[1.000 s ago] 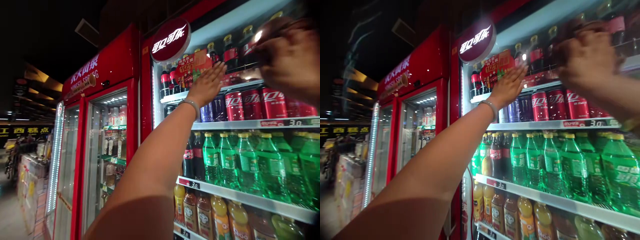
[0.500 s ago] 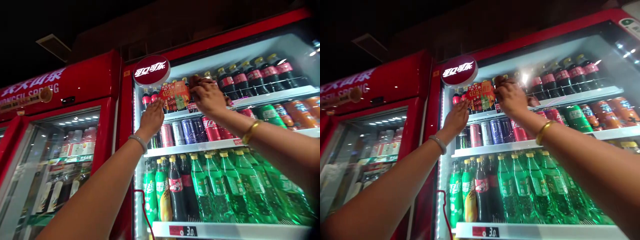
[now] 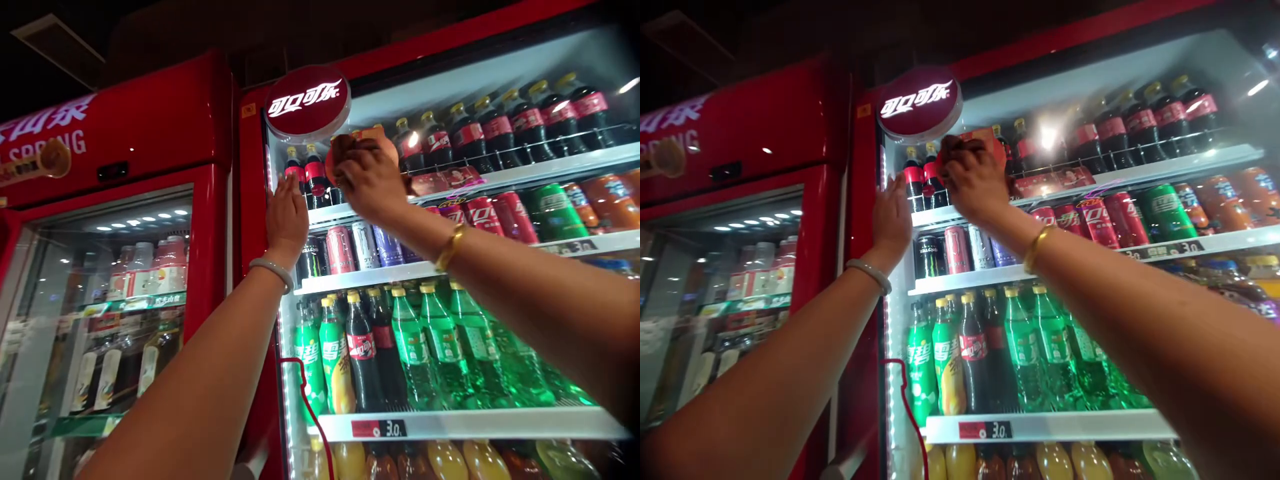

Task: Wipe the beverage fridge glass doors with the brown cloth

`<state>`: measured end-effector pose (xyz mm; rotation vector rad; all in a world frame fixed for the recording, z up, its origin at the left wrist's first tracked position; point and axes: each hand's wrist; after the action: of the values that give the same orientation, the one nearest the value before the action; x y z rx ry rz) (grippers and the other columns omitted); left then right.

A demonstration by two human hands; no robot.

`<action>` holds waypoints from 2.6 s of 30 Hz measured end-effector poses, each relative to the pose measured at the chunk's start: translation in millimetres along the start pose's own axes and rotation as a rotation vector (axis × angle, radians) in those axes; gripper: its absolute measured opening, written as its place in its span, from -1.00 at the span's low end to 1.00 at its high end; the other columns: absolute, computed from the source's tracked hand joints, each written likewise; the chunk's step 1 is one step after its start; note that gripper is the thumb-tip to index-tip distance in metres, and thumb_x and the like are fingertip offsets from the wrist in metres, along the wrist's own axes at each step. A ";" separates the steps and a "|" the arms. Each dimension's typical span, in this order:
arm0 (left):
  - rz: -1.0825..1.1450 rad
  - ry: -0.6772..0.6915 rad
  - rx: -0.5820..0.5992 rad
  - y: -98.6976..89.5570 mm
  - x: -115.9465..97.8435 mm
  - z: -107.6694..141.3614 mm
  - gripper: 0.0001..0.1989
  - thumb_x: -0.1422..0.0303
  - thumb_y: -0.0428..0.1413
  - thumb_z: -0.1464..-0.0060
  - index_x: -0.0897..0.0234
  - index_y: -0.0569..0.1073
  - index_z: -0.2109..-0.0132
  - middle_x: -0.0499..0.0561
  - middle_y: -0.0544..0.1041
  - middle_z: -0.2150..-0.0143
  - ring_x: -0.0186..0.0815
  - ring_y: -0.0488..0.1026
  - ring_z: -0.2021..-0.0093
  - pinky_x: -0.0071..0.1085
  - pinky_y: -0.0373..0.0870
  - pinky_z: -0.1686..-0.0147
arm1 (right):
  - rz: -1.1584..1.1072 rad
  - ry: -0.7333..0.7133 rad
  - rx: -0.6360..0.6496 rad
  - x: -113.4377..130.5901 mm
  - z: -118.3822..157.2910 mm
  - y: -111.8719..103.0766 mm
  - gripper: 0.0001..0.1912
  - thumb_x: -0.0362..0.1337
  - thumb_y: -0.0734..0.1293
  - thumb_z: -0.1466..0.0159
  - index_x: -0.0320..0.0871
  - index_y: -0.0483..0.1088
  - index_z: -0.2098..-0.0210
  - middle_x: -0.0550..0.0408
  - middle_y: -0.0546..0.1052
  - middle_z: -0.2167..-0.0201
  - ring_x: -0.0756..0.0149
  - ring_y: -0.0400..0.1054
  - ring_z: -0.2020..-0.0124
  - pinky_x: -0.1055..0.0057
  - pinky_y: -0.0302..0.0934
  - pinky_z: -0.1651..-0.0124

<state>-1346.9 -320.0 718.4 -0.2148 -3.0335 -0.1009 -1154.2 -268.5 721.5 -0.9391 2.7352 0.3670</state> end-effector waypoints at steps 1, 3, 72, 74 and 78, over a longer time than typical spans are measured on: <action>0.000 -0.042 -0.007 -0.8 1.4 -1.0 -0.43 0.40 -0.34 -0.44 0.28 0.30 -0.43 0.02 0.30 -0.48 -0.30 0.10 -0.53 -0.23 -0.12 -0.56 | 0.002 -0.043 0.013 23.3 2.2 9.6 -0.59 -0.19 0.14 -0.45 -0.07 0.46 -0.17 -0.06 0.44 -0.28 -0.18 0.20 -0.28 -0.19 0.09 -0.32; -0.001 -0.093 -0.001 -2.2 4.6 -2.0 -0.43 0.43 -0.34 -0.44 0.26 0.34 -0.41 0.02 0.35 -0.45 -0.31 0.15 -0.51 -0.27 -0.08 -0.55 | -0.005 -0.172 0.045 55.7 15.0 17.9 -0.61 -0.23 0.17 -0.43 -0.09 0.46 -0.16 -0.06 0.46 -0.27 -0.12 0.24 -0.23 -0.14 0.08 -0.32; -0.006 0.200 0.283 12.0 -104.6 122.6 -0.34 0.40 -0.11 -0.33 0.29 0.06 -0.53 0.11 -0.01 -0.59 -0.11 -0.17 -0.60 0.10 -0.31 -0.56 | -0.077 -0.071 0.048 -73.7 127.1 -74.0 -0.51 -0.33 0.30 -0.31 -0.01 0.42 -0.22 -0.04 0.40 -0.33 -0.05 0.23 -0.34 -0.17 0.10 -0.41; 0.025 0.186 0.255 27.9 -133.9 114.8 -0.37 0.41 -0.12 -0.34 0.30 0.10 -0.51 0.12 0.02 -0.59 -0.12 -0.18 -0.60 0.10 -0.36 -0.56 | -0.055 0.037 -0.021 -62.4 125.4 -65.5 -0.55 -0.31 0.30 -0.34 -0.05 0.44 -0.21 -0.09 0.42 -0.31 -0.06 0.25 -0.31 -0.18 0.09 -0.41; 0.080 0.151 0.194 47.0 -163.5 114.4 -0.38 0.40 -0.10 -0.34 0.37 0.14 -0.49 0.19 0.04 -0.58 -0.06 -0.14 -0.60 0.12 -0.37 -0.57 | -0.070 -0.181 0.100 -71.9 155.9 -76.6 -0.55 -0.32 0.22 -0.40 -0.02 0.41 -0.26 -0.02 0.37 -0.37 0.06 0.23 -0.35 -0.07 0.10 -0.45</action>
<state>-1189.8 -287.6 590.7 -0.2967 -2.8562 0.1752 -1030.7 -238.5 583.0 -0.9241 2.5251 0.2849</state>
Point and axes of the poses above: each hand's wrist, its own z-axis away from the middle knuckle, its own y-axis out of the palm, x = y × z
